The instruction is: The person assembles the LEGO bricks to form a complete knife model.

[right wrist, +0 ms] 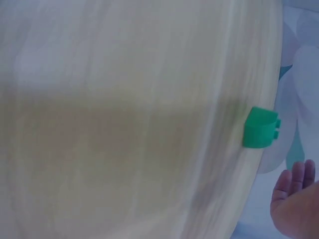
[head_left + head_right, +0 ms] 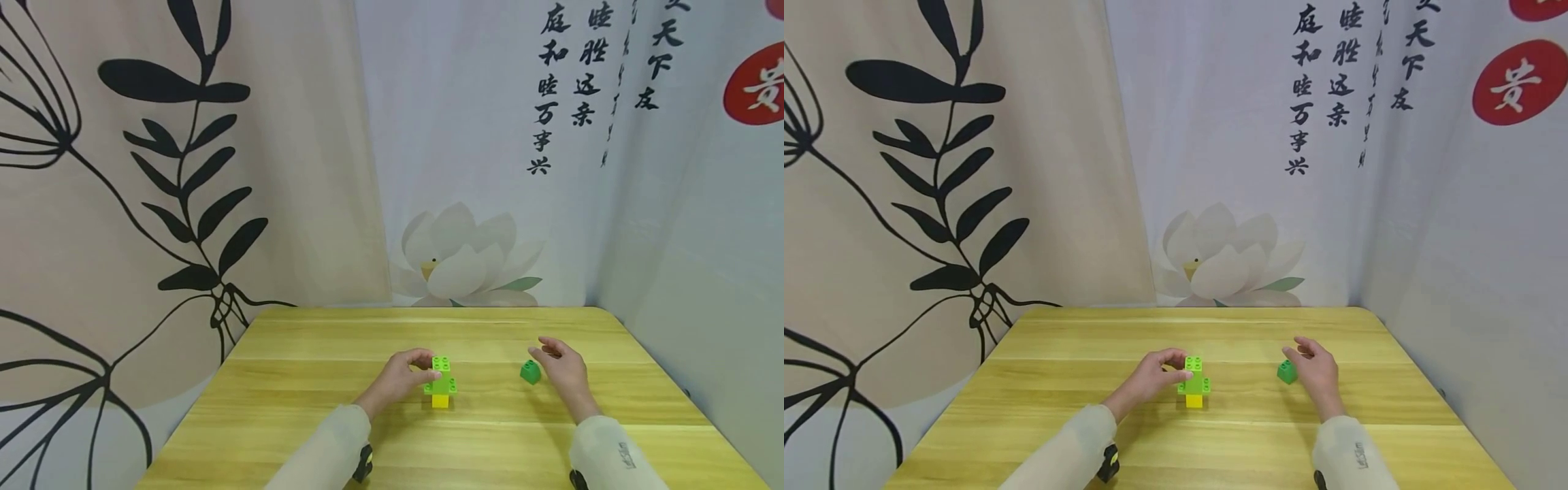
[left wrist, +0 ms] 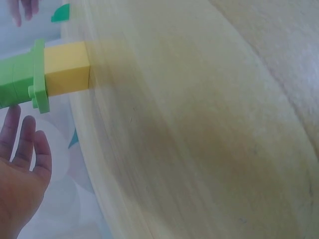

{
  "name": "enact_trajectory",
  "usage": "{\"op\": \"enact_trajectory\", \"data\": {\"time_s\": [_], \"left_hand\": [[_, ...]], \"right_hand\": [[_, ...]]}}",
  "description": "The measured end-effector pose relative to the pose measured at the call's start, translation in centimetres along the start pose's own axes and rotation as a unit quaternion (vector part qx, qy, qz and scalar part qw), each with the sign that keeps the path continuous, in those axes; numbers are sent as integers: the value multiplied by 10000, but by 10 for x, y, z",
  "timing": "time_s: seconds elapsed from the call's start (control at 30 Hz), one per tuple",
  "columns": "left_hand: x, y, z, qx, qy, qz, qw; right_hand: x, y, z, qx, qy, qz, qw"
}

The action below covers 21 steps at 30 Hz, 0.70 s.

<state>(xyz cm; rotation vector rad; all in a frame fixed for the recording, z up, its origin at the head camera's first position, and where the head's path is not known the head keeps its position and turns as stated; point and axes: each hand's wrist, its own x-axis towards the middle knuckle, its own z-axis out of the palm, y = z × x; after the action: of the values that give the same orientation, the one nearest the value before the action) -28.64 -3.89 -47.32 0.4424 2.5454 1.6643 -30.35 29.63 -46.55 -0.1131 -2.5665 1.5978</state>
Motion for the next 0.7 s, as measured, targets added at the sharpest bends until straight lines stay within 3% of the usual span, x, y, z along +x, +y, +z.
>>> {"op": "enact_trajectory", "data": {"time_s": [0.3, 0.7], "left_hand": [[-2, 0, -2, -78, -60, 103, 9999], [-1, 0, -2, -9, -42, 49, 10000]], "right_hand": [[0, 18, 3, -65, -371, 417, 9984], [3, 34, 13, -247, -611, 584, 9961]]}}
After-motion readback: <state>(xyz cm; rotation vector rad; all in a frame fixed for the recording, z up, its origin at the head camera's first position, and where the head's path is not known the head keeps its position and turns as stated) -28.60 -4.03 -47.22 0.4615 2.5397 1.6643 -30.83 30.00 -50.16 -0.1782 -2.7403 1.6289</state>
